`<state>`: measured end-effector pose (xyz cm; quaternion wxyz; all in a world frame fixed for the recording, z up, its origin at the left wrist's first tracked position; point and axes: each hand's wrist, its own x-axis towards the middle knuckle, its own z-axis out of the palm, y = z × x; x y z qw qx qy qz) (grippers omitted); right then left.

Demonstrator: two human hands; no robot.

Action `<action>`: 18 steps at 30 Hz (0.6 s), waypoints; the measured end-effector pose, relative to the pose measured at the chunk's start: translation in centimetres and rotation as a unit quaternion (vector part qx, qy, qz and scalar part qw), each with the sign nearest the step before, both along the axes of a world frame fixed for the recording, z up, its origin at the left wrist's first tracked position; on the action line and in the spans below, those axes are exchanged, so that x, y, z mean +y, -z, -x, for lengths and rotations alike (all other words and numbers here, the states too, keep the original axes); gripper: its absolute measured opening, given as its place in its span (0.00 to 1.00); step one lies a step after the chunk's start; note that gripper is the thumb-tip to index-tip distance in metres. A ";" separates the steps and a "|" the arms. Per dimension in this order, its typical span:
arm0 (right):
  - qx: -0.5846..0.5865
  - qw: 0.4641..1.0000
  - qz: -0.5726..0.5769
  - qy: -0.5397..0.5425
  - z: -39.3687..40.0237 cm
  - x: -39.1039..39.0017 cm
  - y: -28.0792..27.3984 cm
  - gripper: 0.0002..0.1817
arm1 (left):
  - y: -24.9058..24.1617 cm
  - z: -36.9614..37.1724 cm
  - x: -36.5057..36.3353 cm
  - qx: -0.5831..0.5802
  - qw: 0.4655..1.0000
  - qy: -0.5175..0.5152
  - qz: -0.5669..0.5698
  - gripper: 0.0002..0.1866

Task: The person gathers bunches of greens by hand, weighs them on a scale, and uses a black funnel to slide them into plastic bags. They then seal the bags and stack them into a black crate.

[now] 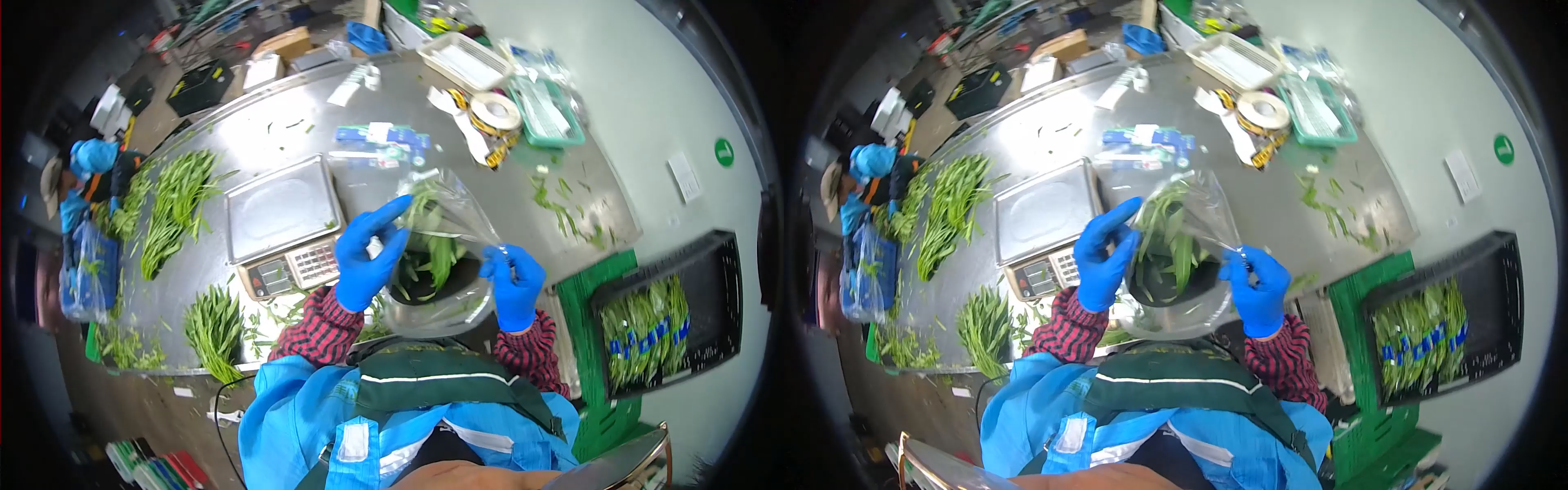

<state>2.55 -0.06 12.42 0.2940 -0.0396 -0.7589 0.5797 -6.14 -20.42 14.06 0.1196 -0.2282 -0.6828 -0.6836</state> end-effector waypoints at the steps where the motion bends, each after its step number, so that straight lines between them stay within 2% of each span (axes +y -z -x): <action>1: -0.009 1.000 -0.011 -0.017 0.8 0.4 -0.9 0.05 | -0.7 1.1 0.2 -0.028 0.999 0.027 -0.005 0.21; 2: -0.018 0.999 -0.022 -0.031 1.6 0.8 -1.7 0.05 | -1.4 1.9 0.5 -0.055 0.997 0.056 -0.010 0.21; 3: -0.024 0.998 -0.035 -0.046 2.6 1.0 -2.8 0.05 | -2.5 2.0 0.5 -0.033 0.997 0.063 -0.021 0.19; 5: 0.055 0.997 0.012 -0.061 2.5 0.6 -5.8 0.05 | -6.1 2.0 -0.3 0.018 0.996 0.082 -0.030 0.19; 6: 0.086 0.993 0.036 -0.065 2.0 0.5 -7.3 0.05 | -8.0 2.0 -1.0 0.007 0.997 0.083 0.003 0.18; 8: 0.020 0.997 0.009 -0.074 3.1 0.6 -9.0 0.04 | -8.8 3.1 -1.3 0.000 0.993 0.114 0.015 0.17; 10: -0.088 0.991 0.012 -0.103 5.2 1.4 -8.6 0.04 | -7.5 4.7 -0.8 -0.108 0.979 0.171 -0.026 0.17; 11: -0.041 0.995 -0.055 -0.074 5.1 2.2 -7.7 0.05 | -7.0 4.8 -0.7 -0.120 0.977 0.171 -0.032 0.17; 12: -0.033 0.994 -0.043 -0.094 4.8 1.9 -8.3 0.05 | -7.1 4.4 -1.6 -0.123 0.977 0.171 0.020 0.17; 14: -0.040 0.991 -0.005 -0.127 3.2 1.2 -9.2 0.06 | -7.8 4.8 -3.2 -0.171 0.944 0.282 0.008 0.24; 16: -0.094 0.987 -0.005 -0.130 3.7 1.7 -9.1 0.06 | -7.7 5.9 -4.5 -0.145 0.906 0.382 -0.110 0.31; 17: -0.118 0.984 -0.004 -0.131 4.2 1.8 -8.5 0.07 | -4.5 7.9 -5.8 -0.166 0.870 0.439 -0.150 0.48; 18: -0.140 0.981 -0.004 -0.131 4.8 2.0 -7.8 0.07 | -2.6 8.0 -6.2 -0.121 0.887 0.424 -0.139 0.53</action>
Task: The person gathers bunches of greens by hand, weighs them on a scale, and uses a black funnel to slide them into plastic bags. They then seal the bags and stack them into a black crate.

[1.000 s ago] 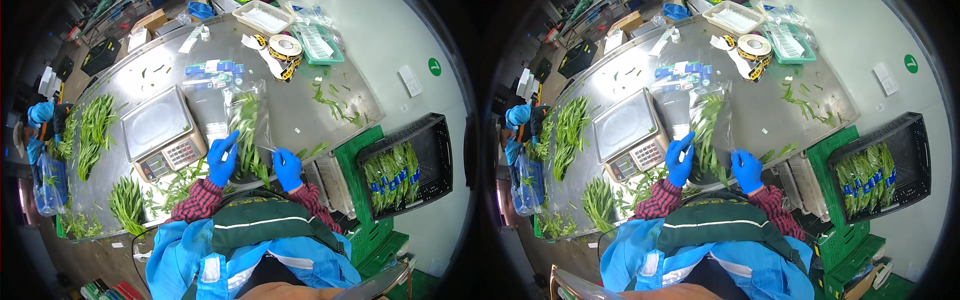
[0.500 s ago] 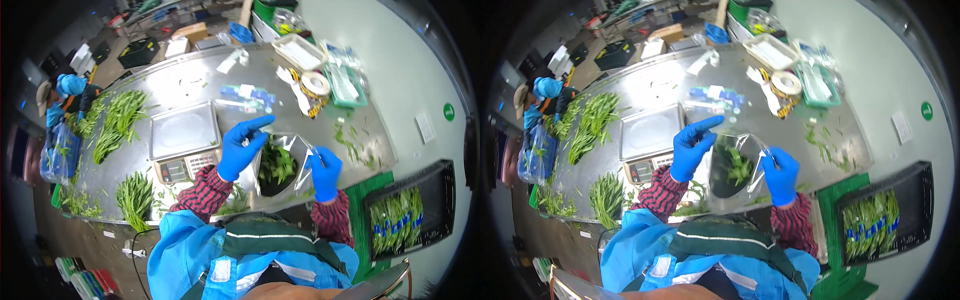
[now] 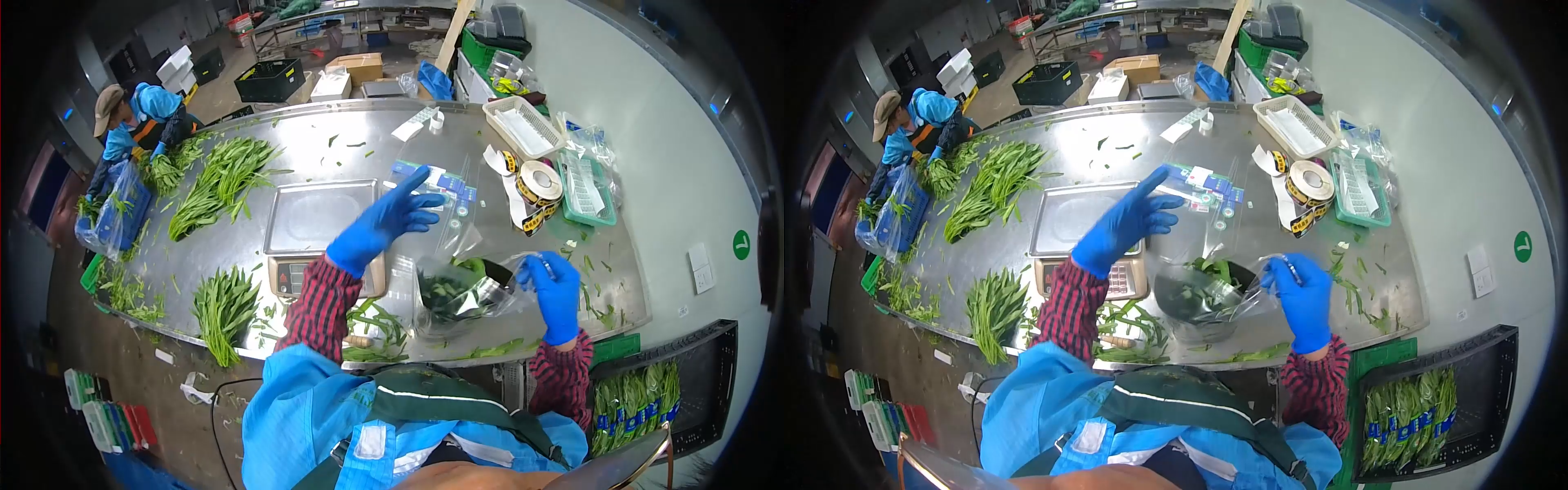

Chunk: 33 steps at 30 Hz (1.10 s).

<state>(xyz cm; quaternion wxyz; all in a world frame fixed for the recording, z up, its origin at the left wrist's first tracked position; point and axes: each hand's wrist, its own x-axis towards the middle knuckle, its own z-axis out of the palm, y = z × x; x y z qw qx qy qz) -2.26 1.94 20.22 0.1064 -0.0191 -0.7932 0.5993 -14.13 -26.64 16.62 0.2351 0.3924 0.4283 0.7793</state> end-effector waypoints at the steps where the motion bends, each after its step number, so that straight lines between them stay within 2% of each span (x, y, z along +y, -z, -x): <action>1: 0.015 1.000 0.007 -0.002 0.1 0.4 1.5 0.08 | 1.9 -1.1 -0.1 0.044 0.999 -0.025 -0.006 0.58; 2: 0.009 1.000 0.022 0.004 0.1 0.5 1.4 0.08 | 3.7 -2.3 0.1 0.088 0.995 -0.051 -0.012 0.64; 4: -0.012 0.998 0.056 0.014 -0.1 -0.1 1.3 0.08 | 7.3 -4.9 0.5 0.199 0.951 -0.125 0.202 0.74; 5: -0.011 0.998 0.065 0.002 -0.1 -0.2 1.2 0.08 | 8.4 -6.0 1.4 0.209 0.938 -0.149 0.234 0.73; 6: -0.011 0.997 0.073 -0.010 0.0 -0.3 1.0 0.08 | 8.8 -6.6 2.3 0.139 0.954 -0.122 0.236 0.72; 8: -0.009 0.997 0.075 -0.022 -0.4 -0.3 0.1 0.07 | 7.8 -6.9 3.4 0.107 0.967 -0.077 0.220 0.70; 11: -0.015 0.999 0.042 -0.013 -2.3 0.8 -2.8 0.06 | 7.0 -8.2 3.6 0.066 0.983 -0.086 0.146 0.68; 14: 0.049 0.970 -0.236 -0.032 -2.0 1.9 -2.7 0.09 | 7.2 -8.7 3.8 0.044 0.986 -0.102 0.127 0.67; 15: 0.111 0.951 -0.290 0.010 -2.0 1.1 -2.9 0.15 | 8.7 -8.5 4.3 0.087 0.973 -0.152 0.148 0.66; 16: 0.163 0.928 -0.336 0.011 -1.9 0.2 -3.8 0.17 | 9.1 -8.7 5.0 0.118 0.963 -0.187 0.155 0.64; 18: 0.264 0.868 -0.422 0.012 -1.7 -1.0 -5.9 0.20 | 9.0 -9.5 6.5 0.048 0.975 -0.160 0.149 0.60; 21: 0.196 0.874 -0.409 -0.175 -2.1 -0.8 -6.2 0.15 | 7.9 -10.5 7.7 -0.045 0.979 -0.159 0.119 0.56; 22: 0.159 0.866 -0.411 -0.237 -2.2 -0.7 -6.5 0.14 | 8.0 -10.5 7.8 -0.028 0.980 -0.168 0.104 0.56; 24: 0.163 0.846 -0.439 -0.254 -2.5 -0.9 -6.8 0.12 | 8.6 -10.5 7.6 0.003 0.979 -0.190 0.078 0.55; 27: 0.166 0.830 -0.458 -0.273 -2.5 -1.5 -6.6 0.10 | 9.9 -10.0 7.2 -0.049 0.976 -0.202 0.058 0.55; 30: 0.142 0.834 -0.457 -0.275 -2.3 -1.6 -5.7 0.10 | 9.4 -9.5 6.4 0.057 0.966 -0.243 0.065 0.55; 33: 0.121 0.822 -0.479 -0.282 -2.1 -1.9 -5.9 0.09 | 8.9 -9.4 6.1 -0.018 0.976 -0.211 0.057 0.55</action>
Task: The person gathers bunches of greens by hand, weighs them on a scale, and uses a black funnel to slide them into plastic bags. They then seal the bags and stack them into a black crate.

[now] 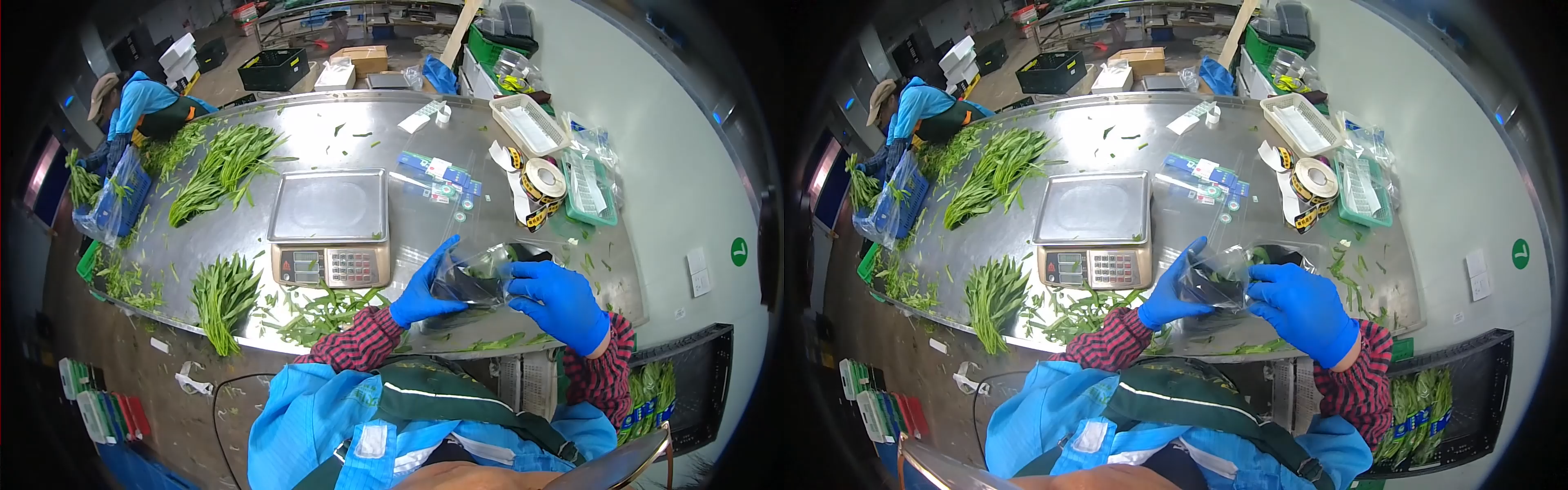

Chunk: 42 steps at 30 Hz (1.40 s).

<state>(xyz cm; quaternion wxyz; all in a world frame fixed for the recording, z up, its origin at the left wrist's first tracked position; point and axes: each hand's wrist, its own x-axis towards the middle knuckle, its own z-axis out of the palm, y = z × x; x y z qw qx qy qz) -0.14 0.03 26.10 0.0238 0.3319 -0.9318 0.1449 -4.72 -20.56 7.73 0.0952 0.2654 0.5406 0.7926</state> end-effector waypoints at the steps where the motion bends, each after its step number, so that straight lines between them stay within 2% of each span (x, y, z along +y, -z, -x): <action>1: 0.006 1.000 0.002 -0.004 -0.1 -0.2 -0.3 0.09 | -0.1 -0.2 -0.1 -0.016 1.000 0.004 -0.009 0.55; 2: 0.013 1.000 0.005 -0.007 -0.1 -0.3 -0.6 0.09 | -0.2 -0.5 -0.3 -0.031 0.999 0.008 -0.017 0.55; 3: -0.014 0.998 0.063 0.028 -0.1 -0.4 -0.8 0.09 | -0.4 -0.7 -0.4 -0.048 0.998 0.013 -0.026 0.55; 5: -0.070 0.976 0.179 0.098 -0.4 -0.6 -1.2 0.10 | -1.1 -0.5 -1.2 0.034 0.999 -0.031 0.000 0.55; 6: -0.099 0.969 0.183 0.131 -0.6 -1.1 -1.5 0.10 | -1.3 -0.5 -1.5 0.074 0.996 -0.053 0.014 0.56; 9: -0.099 0.965 0.174 0.173 0.5 -1.4 0.9 0.09 | 0.6 0.3 -1.7 0.047 0.998 -0.032 0.015 0.57; 15: 0.103 0.991 0.057 0.059 1.0 -2.6 1.3 0.09 | 0.7 1.1 -2.7 0.110 0.993 -0.046 0.026 0.68; 18: 0.111 0.984 0.134 0.047 1.2 -3.3 -2.7 0.09 | 1.0 1.2 -3.3 0.132 0.988 -0.054 0.065 0.71; 19: 0.121 0.975 0.175 0.058 1.0 -3.8 -4.2 0.10 | 1.0 1.1 -3.5 0.096 0.993 -0.032 0.056 0.71; 21: 0.129 0.971 0.185 0.072 0.9 -4.6 -4.4 0.10 | 1.5 1.1 -3.6 0.055 0.997 -0.003 0.046 0.71; 24: 0.059 0.985 0.133 0.094 1.7 -4.2 -2.0 0.11 | 2.3 1.6 -3.6 0.057 0.997 0.012 0.059 0.71; 28: 0.093 0.948 0.264 0.150 -0.4 -4.6 -8.4 0.13 | 2.7 2.7 -3.3 0.080 0.996 0.033 0.038 0.71; 29: 0.124 0.953 0.236 0.146 -0.5 -4.8 -8.9 0.11 | 2.8 2.7 -3.2 0.074 0.996 0.045 0.025 0.71; 31: 0.070 0.961 0.221 0.154 0.3 -4.6 -6.9 0.09 | 1.9 2.6 -3.2 0.083 0.994 0.055 0.050 0.71; 32: 0.099 0.964 0.179 0.170 -0.4 -4.7 -8.1 0.08 | 2.1 2.9 -2.6 0.089 0.992 0.068 0.052 0.71; 33: 0.142 0.935 0.277 0.169 -0.5 -1.9 -8.6 0.11 | 2.3 2.7 -2.3 0.089 0.991 0.080 0.054 0.71; 34: 0.230 0.896 0.321 0.206 -0.5 1.2 -10.7 0.14 | 1.3 2.6 -2.4 0.049 0.989 0.130 0.047 0.71; 35: 0.386 0.823 0.289 0.299 -1.3 3.5 -13.5 0.17 | 1.4 2.4 -2.3 0.073 0.991 0.098 0.057 0.67; 37: 0.485 0.745 0.293 0.352 -2.9 5.4 -19.0 0.17 | 1.4 2.3 -1.2 0.126 0.989 0.037 0.074 0.61; 40: 0.588 0.637 0.297 0.400 -3.7 10.2 -20.4 0.17 | 3.4 4.0 2.3 -0.022 0.995 0.058 0.072 0.41; 42: 0.635 0.553 0.271 0.467 -4.1 18.2 -19.3 0.19 | 3.9 5.1 4.0 -0.034 0.998 0.036 0.023 0.27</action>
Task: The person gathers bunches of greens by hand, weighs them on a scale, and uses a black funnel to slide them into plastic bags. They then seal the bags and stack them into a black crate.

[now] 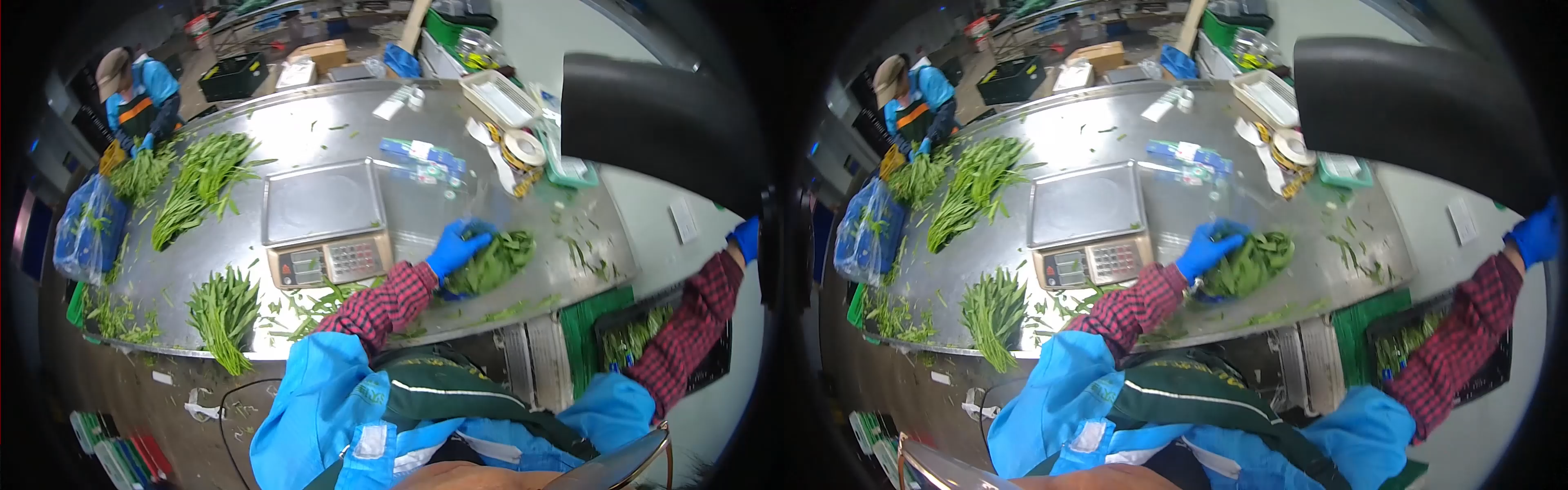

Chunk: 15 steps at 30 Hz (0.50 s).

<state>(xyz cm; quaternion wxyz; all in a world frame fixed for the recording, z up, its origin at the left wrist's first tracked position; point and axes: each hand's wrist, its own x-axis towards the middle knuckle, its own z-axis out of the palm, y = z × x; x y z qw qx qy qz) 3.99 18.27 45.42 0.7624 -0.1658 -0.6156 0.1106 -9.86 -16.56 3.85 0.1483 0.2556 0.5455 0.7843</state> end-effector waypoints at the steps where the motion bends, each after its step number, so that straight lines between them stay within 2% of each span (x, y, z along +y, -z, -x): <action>1: 0.015 0.997 0.025 0.066 -0.8 4.8 0.8 0.21 | 0.2 0.2 0.6 -0.007 1.000 -0.012 -0.021 0.20; 3: 0.003 0.985 0.069 0.158 -0.8 11.7 5.4 0.25 | -1.1 -1.5 0.7 0.192 0.967 -0.152 0.071 0.13; 4: 0.015 0.997 0.079 -0.003 0.1 9.8 8.9 0.21 | -2.2 -2.8 0.3 0.287 0.927 -0.214 0.113 0.09; 5: -0.007 0.999 0.039 0.037 1.1 3.8 12.3 0.18 | -4.1 -4.3 -0.9 0.358 0.923 -0.138 0.044 0.16; 6: -0.067 0.994 0.054 -0.061 2.0 9.4 18.1 0.17 | -2.8 -5.4 -1.4 0.432 0.897 -0.057 0.077 0.20; 7: -0.071 0.969 0.087 -0.220 3.4 10.3 24.4 0.16 | -1.2 -6.7 -1.9 0.501 0.859 0.021 0.107 0.24; 8: -0.258 0.948 0.074 -0.172 3.3 9.7 29.9 0.14 | -0.1 -8.6 -2.5 0.490 0.852 0.064 0.175 0.27; 9: -0.321 0.918 0.041 -0.229 3.0 6.3 33.9 0.14 | 1.0 -10.5 -3.3 0.478 0.837 0.107 0.243 0.29; 10: -0.398 0.840 0.150 -0.338 1.7 3.1 36.3 0.15 | 2.4 -12.0 -4.3 0.497 0.806 0.105 0.303 0.30; 11: -0.440 0.785 0.209 -0.382 1.1 4.3 43.0 0.15 | 4.0 -13.0 -5.5 0.402 0.857 0.123 0.298 0.30; 12: -0.441 0.750 0.261 -0.418 -0.2 3.3 47.2 0.15 | 5.4 -13.9 -6.7 0.303 0.897 0.136 0.290 0.30; 13: -0.499 0.716 0.289 -0.392 -1.5 2.0 49.3 0.15 | 7.0 -14.4 -7.3 0.202 0.928 0.144 0.279 0.29; 14: -0.526 0.688 0.324 -0.380 -2.0 0.4 50.9 0.17 | 9.4 -14.7 -7.5 0.061 0.960 0.057 0.269 0.28; 15: -0.526 0.663 0.349 -0.402 -2.0 -1.1 52.7 0.16 | 11.7 -15.0 -7.5 -0.081 0.964 -0.033 0.253 0.27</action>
